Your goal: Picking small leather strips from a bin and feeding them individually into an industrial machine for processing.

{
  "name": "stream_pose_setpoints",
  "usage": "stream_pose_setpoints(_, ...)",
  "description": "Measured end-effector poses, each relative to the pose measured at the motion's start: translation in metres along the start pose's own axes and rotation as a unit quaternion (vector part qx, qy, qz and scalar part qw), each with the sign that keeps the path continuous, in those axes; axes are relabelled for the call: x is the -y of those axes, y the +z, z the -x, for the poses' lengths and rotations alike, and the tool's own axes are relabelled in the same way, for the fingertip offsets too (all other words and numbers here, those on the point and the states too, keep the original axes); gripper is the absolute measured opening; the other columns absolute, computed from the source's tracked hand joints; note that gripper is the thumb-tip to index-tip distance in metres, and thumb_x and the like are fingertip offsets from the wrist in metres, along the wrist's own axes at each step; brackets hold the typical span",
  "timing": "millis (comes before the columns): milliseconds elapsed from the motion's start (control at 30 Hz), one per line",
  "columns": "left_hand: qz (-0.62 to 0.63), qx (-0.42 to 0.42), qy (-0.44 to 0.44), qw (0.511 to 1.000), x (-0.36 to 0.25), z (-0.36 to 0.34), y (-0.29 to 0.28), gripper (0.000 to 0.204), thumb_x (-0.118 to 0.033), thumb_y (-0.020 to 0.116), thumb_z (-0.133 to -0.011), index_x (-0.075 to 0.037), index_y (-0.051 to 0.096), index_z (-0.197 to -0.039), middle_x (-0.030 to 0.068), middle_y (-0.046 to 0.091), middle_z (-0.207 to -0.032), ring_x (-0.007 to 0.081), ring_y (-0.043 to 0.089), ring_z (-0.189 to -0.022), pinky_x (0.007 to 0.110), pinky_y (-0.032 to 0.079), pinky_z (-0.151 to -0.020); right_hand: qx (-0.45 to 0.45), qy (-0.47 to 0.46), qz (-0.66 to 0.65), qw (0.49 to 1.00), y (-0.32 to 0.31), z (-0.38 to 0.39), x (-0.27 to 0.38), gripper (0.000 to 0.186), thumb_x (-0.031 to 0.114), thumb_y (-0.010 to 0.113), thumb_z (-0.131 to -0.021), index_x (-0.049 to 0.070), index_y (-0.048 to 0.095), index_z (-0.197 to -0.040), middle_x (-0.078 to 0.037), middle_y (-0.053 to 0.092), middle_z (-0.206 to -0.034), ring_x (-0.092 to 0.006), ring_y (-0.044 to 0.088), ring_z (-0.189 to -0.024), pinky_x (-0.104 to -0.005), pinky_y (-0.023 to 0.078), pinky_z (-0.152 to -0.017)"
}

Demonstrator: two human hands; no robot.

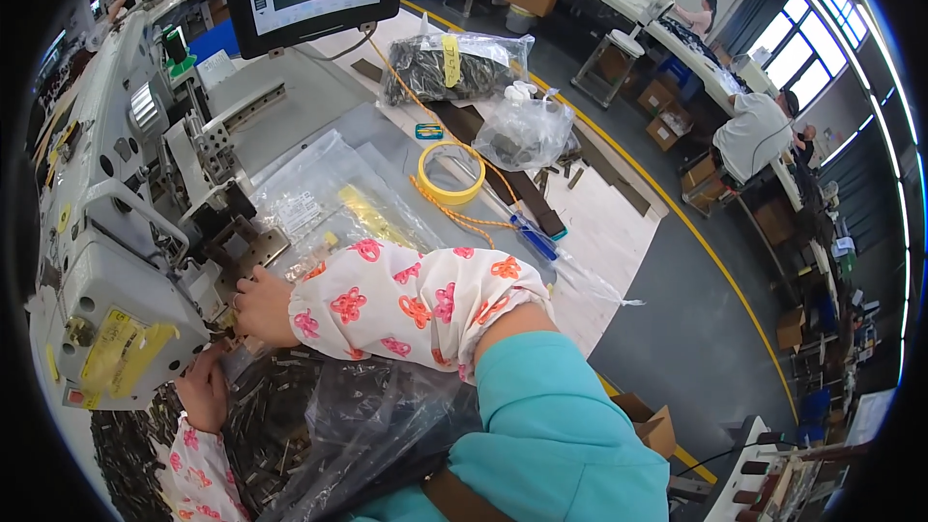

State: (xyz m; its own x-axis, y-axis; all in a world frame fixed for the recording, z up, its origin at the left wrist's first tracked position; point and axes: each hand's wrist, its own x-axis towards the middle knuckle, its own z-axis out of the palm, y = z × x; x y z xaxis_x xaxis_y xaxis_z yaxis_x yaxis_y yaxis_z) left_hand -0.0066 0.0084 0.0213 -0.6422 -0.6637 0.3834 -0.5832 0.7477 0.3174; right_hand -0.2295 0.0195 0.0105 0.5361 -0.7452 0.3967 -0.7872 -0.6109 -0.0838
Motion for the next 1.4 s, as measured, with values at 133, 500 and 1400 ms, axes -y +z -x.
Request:
stream_pose_setpoints(133, 0.046, 0.052, -0.058, 0.996, -0.008, -0.004, -0.005, 0.024, 0.002, 0.048, -0.076, -0.004, 0.061, -0.096, 0.0148, 0.060, -0.073, 0.0296, 0.056, -0.063, 0.037, 0.042, -0.062, -0.001, 0.005, -0.018, 1.000, -0.003, 0.001, -0.002, 0.015, 0.020, 0.058, -0.068, 0.023, 0.068, -0.078, 0.001, 0.058, -0.083, -0.0182, 0.051, -0.089, -0.0338, 0.034, -0.073)
stream_pose_setpoints(500, -0.020, 0.005, -0.061, 0.998, -0.005, 0.021, -0.022, 0.016, -0.005, 0.043, -0.085, 0.001, 0.055, -0.094, 0.0178, 0.053, -0.070, 0.0340, 0.051, -0.067, 0.041, 0.038, -0.061, 0.053, -0.020, -0.036, 0.998, -0.020, -0.005, 0.010, 0.015, 0.022, 0.062, -0.063, 0.017, 0.067, -0.076, -0.004, 0.059, -0.079, -0.0218, 0.056, -0.083, -0.0345, 0.041, -0.071)
stream_pose_setpoints(1400, -0.036, -0.013, -0.078, 0.996, -0.003, -0.004, 0.002, 0.014, -0.008, 0.054, -0.083, 0.003, 0.058, -0.091, 0.0206, 0.058, -0.086, 0.0386, 0.053, -0.080, 0.042, 0.040, -0.071, 0.167, -0.212, -0.419, 0.867, -0.018, -0.003, 0.047, 0.013, 0.012, 0.059, -0.062, 0.007, 0.065, -0.072, -0.010, 0.057, -0.084, -0.0268, 0.055, -0.084, -0.0406, 0.045, -0.068)
